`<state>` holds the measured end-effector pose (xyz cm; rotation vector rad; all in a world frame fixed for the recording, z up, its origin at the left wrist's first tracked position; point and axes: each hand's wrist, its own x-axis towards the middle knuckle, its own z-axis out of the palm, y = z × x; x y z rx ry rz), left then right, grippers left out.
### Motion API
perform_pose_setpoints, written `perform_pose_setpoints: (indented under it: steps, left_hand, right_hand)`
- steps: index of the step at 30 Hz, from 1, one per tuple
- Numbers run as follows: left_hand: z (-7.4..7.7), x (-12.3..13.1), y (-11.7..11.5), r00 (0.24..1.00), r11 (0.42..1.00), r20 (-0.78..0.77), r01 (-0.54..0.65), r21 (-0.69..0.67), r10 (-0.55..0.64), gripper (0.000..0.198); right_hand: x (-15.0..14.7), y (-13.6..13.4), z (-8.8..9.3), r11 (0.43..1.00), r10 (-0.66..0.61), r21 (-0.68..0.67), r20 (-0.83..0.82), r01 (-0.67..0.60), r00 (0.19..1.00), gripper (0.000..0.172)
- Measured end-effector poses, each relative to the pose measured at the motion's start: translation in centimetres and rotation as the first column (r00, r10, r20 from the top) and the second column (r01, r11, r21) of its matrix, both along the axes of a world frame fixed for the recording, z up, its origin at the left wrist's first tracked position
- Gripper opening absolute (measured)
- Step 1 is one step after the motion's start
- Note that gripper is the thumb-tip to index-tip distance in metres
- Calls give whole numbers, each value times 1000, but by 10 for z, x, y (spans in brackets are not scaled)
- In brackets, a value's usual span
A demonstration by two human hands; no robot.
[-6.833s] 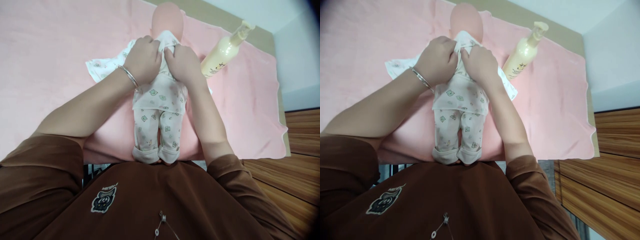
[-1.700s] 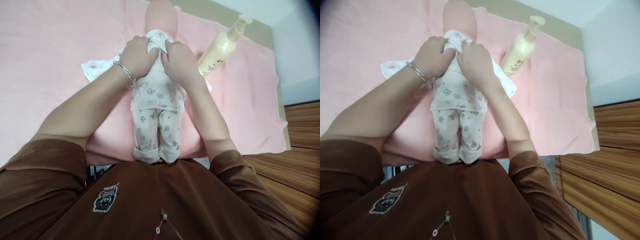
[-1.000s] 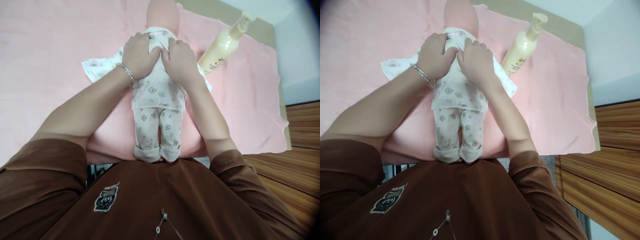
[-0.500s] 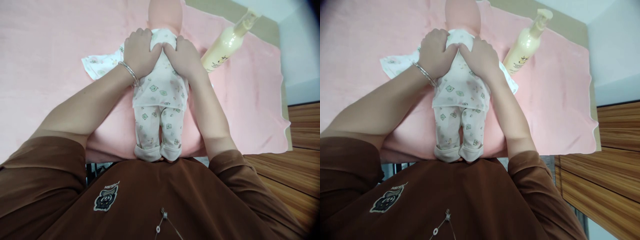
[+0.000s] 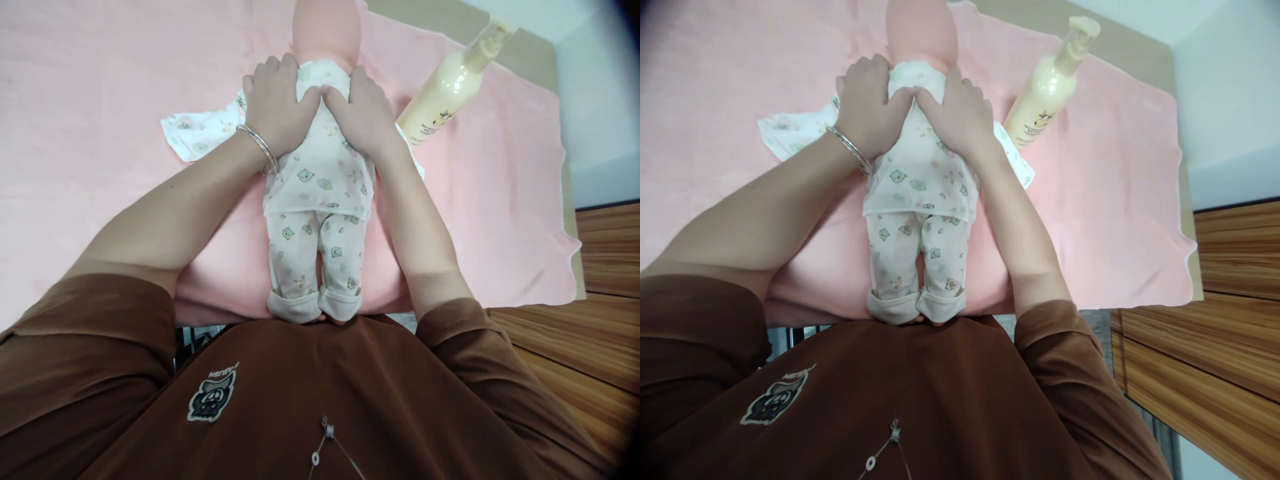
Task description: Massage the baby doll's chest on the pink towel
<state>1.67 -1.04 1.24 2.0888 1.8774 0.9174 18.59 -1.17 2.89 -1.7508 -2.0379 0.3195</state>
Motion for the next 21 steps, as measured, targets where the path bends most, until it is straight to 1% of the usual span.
perform_pose_setpoints:
  steps: [8, 11, 13, 16, 21]
  left_hand:
    - [1, -1, -1, 1000, 1000, 21, -9, 11, 8, 13]
    - [-1, 0, -2, 1000, 1000, 27, -4, 26, 4, 13]
    - [-4, -1, -3, 999, 998, 36, 7, 61, -9, 13]
    - [-6, -2, -3, 997, 995, 67, 24, 100, -30, 16]
    - [-9, -4, -2, 992, 995, 113, 40, 88, -50, 22]
  right_hand:
    - [-1, -4, 2, 999, -32, -17, -2, 32, 999, 42]
    - [-4, -10, 5, 998, -55, 24, 30, 54, 998, 42]
    - [-7, -17, 8, 995, -83, 56, 48, 80, 995, 44]
    - [-14, -31, 14, 993, -112, 46, 79, 109, 991, 50]
    - [-28, -59, 33, 998, -24, -53, 158, 33, 987, 62]
